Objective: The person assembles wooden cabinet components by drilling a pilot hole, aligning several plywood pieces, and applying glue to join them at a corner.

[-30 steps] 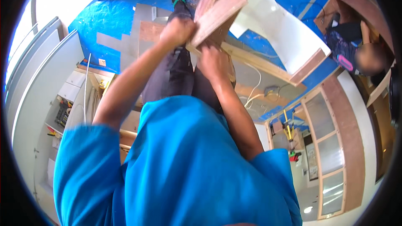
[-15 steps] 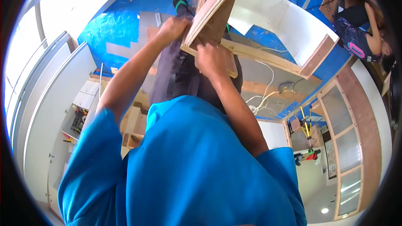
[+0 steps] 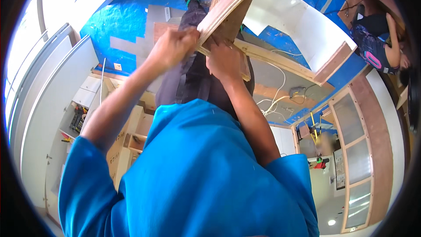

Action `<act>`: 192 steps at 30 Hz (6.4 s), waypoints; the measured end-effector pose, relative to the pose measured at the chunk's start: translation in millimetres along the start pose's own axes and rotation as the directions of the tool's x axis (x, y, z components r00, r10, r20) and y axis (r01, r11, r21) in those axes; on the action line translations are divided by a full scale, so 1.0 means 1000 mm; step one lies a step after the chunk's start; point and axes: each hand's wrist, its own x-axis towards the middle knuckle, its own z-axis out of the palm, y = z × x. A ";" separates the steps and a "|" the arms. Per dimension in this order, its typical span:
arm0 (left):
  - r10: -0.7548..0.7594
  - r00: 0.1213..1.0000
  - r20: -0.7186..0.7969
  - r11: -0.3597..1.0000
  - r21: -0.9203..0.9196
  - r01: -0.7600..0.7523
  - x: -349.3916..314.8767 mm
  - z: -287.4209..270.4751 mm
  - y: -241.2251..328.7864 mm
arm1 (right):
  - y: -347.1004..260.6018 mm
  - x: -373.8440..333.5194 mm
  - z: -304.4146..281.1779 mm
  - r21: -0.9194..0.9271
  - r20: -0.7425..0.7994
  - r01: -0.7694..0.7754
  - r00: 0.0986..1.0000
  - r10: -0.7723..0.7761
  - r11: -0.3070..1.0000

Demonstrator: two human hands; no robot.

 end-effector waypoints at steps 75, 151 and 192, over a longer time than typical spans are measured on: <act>0.602 0.784 -0.151 0.159 -0.940 -0.303 -0.141 -0.012 -0.080 | 0.113 0.012 -0.087 0.792 0.335 -0.539 0.775 -0.536 -0.285; 0.246 0.962 -0.122 0.968 0.072 -0.239 -0.042 -0.002 -0.048 | 0.000 0.012 0.009 0.098 0.028 0.106 0.994 -0.109 0.990; 0.035 0.988 -0.151 0.983 -0.173 -0.061 0.071 0.007 -0.069 | -0.002 0.022 0.010 0.173 0.030 0.144 0.988 -0.151 0.974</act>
